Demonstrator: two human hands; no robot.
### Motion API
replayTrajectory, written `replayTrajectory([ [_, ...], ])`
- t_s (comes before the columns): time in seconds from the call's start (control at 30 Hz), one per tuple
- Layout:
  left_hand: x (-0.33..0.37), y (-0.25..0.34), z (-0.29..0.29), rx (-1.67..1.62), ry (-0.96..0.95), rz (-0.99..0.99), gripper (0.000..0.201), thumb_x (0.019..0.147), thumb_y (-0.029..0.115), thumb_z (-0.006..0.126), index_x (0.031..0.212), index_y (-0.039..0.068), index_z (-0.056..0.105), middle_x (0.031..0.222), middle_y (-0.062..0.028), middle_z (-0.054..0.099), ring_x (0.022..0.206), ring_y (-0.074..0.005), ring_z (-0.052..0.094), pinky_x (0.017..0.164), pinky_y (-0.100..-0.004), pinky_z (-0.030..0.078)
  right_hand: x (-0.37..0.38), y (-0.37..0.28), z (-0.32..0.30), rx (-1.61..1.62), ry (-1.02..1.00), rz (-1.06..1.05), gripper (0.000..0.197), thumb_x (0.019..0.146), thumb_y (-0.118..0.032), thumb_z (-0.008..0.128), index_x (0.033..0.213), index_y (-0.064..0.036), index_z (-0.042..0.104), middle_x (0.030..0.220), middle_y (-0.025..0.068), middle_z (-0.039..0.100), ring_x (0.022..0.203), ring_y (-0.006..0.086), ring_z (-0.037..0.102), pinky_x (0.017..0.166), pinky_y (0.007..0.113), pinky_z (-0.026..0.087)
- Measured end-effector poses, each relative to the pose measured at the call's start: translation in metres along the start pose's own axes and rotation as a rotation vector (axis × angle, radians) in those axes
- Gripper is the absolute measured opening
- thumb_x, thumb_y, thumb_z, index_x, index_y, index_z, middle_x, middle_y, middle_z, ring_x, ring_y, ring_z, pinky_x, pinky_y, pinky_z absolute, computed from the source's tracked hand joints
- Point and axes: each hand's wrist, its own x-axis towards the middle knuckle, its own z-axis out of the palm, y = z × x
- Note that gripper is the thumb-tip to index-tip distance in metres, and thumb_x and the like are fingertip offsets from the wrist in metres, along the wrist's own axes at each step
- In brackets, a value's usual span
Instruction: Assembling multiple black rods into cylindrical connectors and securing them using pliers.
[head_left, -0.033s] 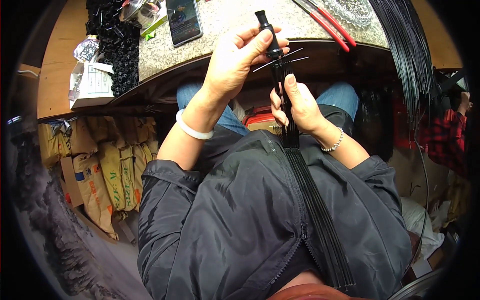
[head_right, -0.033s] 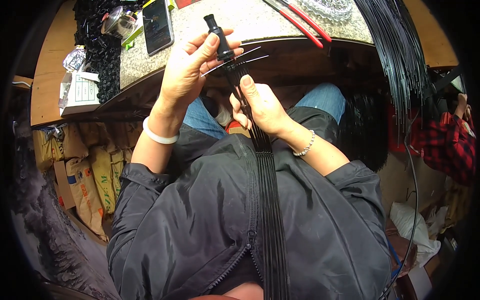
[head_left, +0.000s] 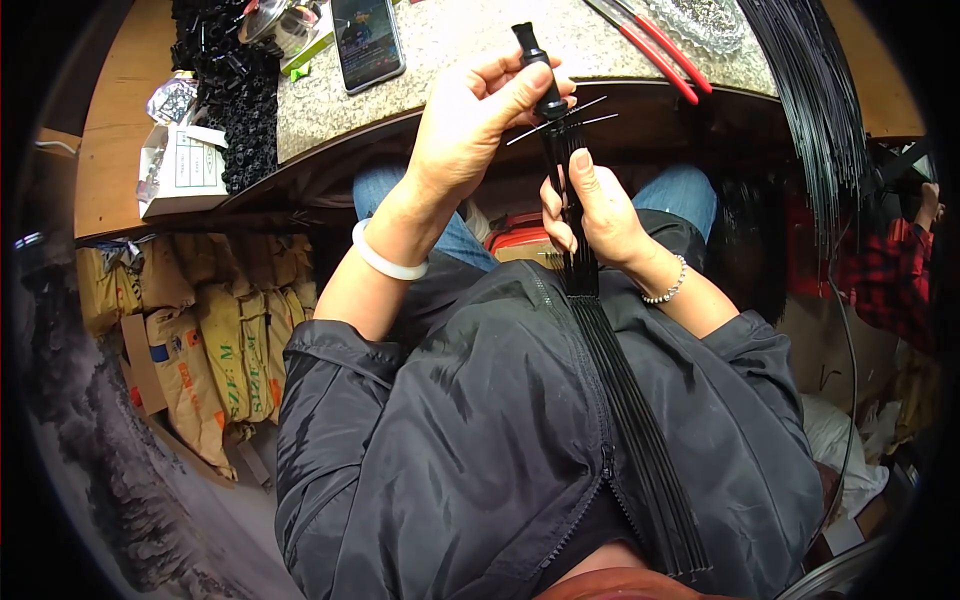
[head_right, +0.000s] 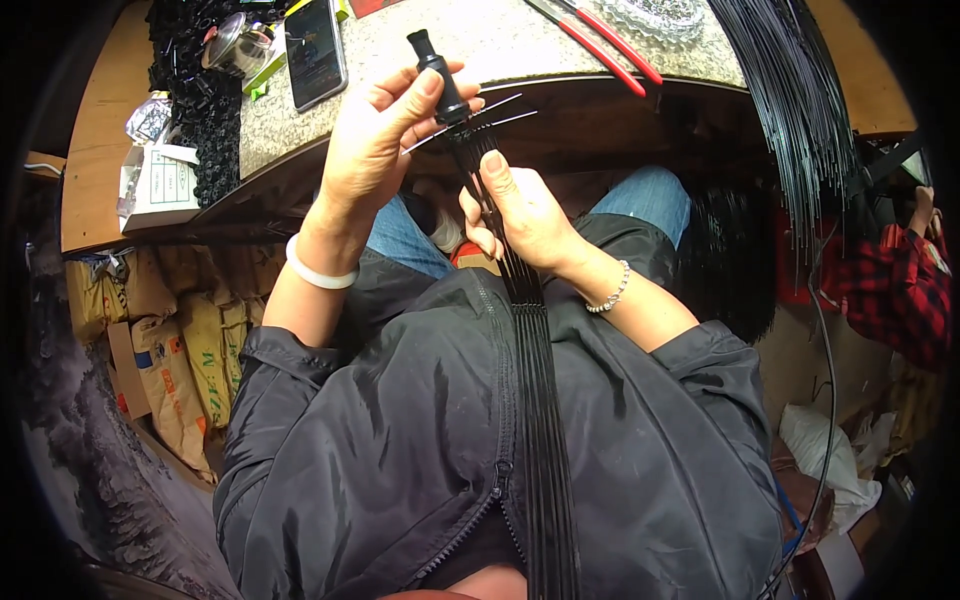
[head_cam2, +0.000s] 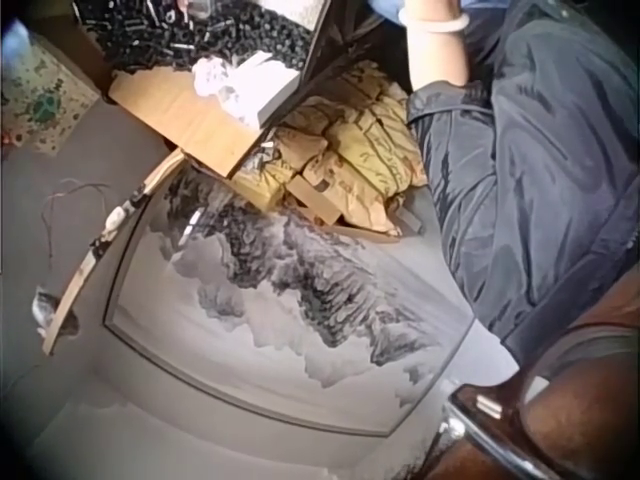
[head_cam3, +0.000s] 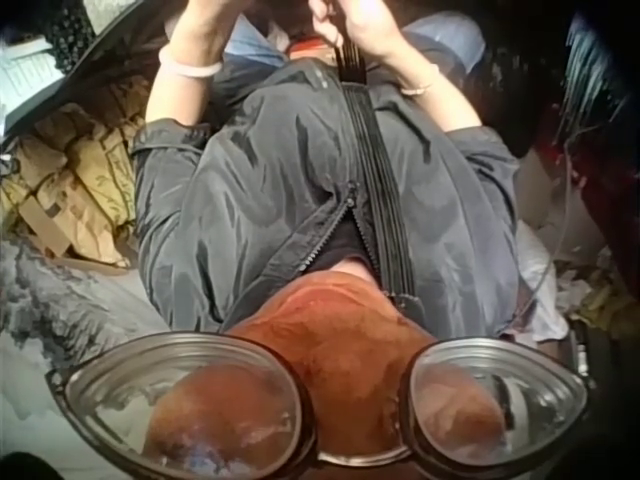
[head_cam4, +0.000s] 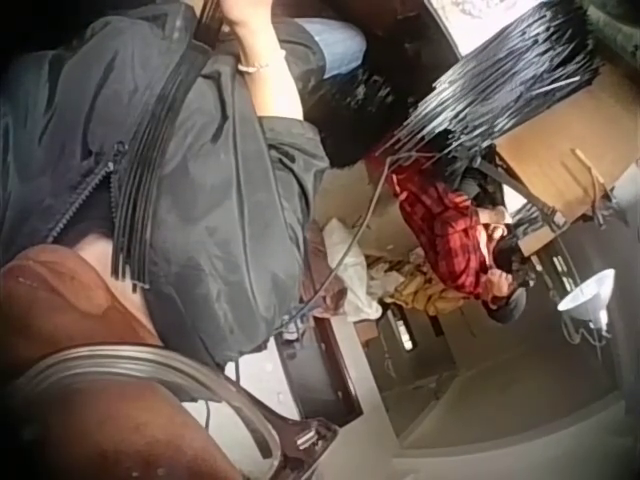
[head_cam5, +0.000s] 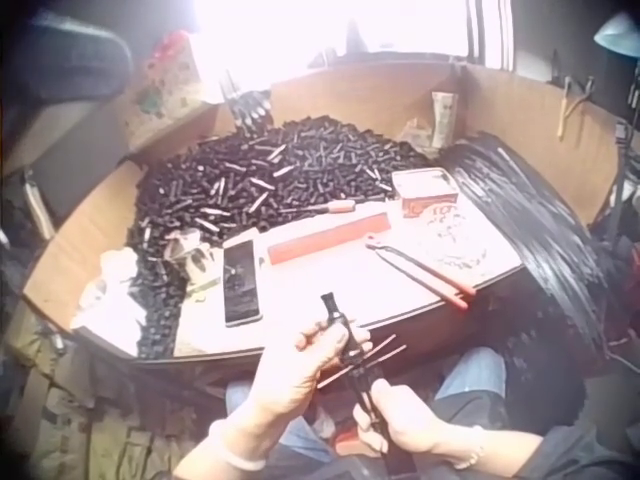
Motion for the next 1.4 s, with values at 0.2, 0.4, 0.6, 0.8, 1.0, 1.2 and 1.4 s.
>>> replayTrajectory([
  [0.2,0.004,-0.006,-0.007,0.042,-0.016,-0.011,0.033,0.088,0.029,0.061,0.109,0.003,0.060,0.088,0.0000,0.063,0.079,-0.0031,0.056,0.069,-0.0169,0.043,0.001,-0.001,-0.001,-0.001,-0.004,-0.008,0.063,0.092,-0.059,0.027,0.070,-0.0048,0.049,0.048,0.0043,0.047,0.038,0.0101,0.041,0.039,0.023,0.036],
  [0.4,0.001,-0.002,-0.009,-0.080,-0.155,-0.082,0.029,0.091,0.028,0.057,0.107,0.004,0.061,0.089,0.0007,0.063,0.069,-0.0007,0.048,0.065,-0.0152,0.041,0.001,0.000,-0.001,0.003,-0.003,-0.008,0.063,0.092,-0.059,0.027,0.070,-0.0045,0.049,0.049,0.0047,0.047,0.038,0.0103,0.041,0.040,0.023,0.036],
  [0.6,0.002,-0.004,-0.011,-0.077,-0.158,-0.104,0.024,0.090,0.026,0.058,0.102,0.005,0.058,0.092,-0.0073,0.066,0.065,-0.0025,0.054,0.061,-0.0194,0.046,0.000,-0.003,0.000,0.000,-0.006,0.005,0.063,0.091,-0.060,0.027,0.070,-0.0047,0.049,0.048,0.0052,0.048,0.038,0.0108,0.043,0.039,0.023,0.036],
  [0.8,0.001,-0.006,-0.010,-0.008,-0.150,-0.092,0.027,0.087,0.026,0.062,0.100,0.003,0.057,0.089,-0.0073,0.066,0.078,-0.0095,0.062,0.066,-0.0228,0.051,-0.002,-0.004,-0.001,0.011,-0.018,0.008,0.063,0.090,-0.062,0.028,0.070,-0.0054,0.048,0.048,0.0051,0.048,0.038,0.0112,0.043,0.040,0.023,0.036],
  [1.0,0.000,-0.007,-0.006,-0.010,-0.133,-0.052,0.029,0.087,0.026,0.062,0.100,0.001,0.056,0.091,-0.0096,0.066,0.079,-0.0117,0.063,0.065,-0.0239,0.052,-0.001,-0.003,-0.003,0.004,-0.030,-0.005,0.063,0.090,-0.061,0.028,0.070,-0.0049,0.049,0.048,0.0053,0.048,0.038,0.0111,0.043,0.040,0.023,0.036],
  [1.2,-0.002,-0.009,-0.008,0.006,-0.142,-0.045,0.031,0.087,0.028,0.062,0.102,0.001,0.056,0.094,-0.0098,0.066,0.083,-0.0130,0.064,0.068,-0.0236,0.052,-0.001,-0.001,-0.004,0.017,-0.024,-0.005,0.063,0.090,-0.061,0.029,0.071,-0.0047,0.049,0.049,0.0053,0.047,0.038,0.0112,0.043,0.039,0.023,0.036],
  [1.4,-0.014,-0.004,-0.005,-0.087,-0.274,0.048,0.053,0.077,0.006,0.072,0.124,0.000,0.049,0.109,-0.0091,0.061,0.090,-0.0112,0.059,0.080,-0.0256,0.050,-0.001,0.001,-0.008,0.051,-0.049,-0.006,0.063,0.091,-0.061,0.028,0.071,-0.0045,0.050,0.050,0.0053,0.049,0.039,0.0102,0.044,0.039,0.022,0.037],
])
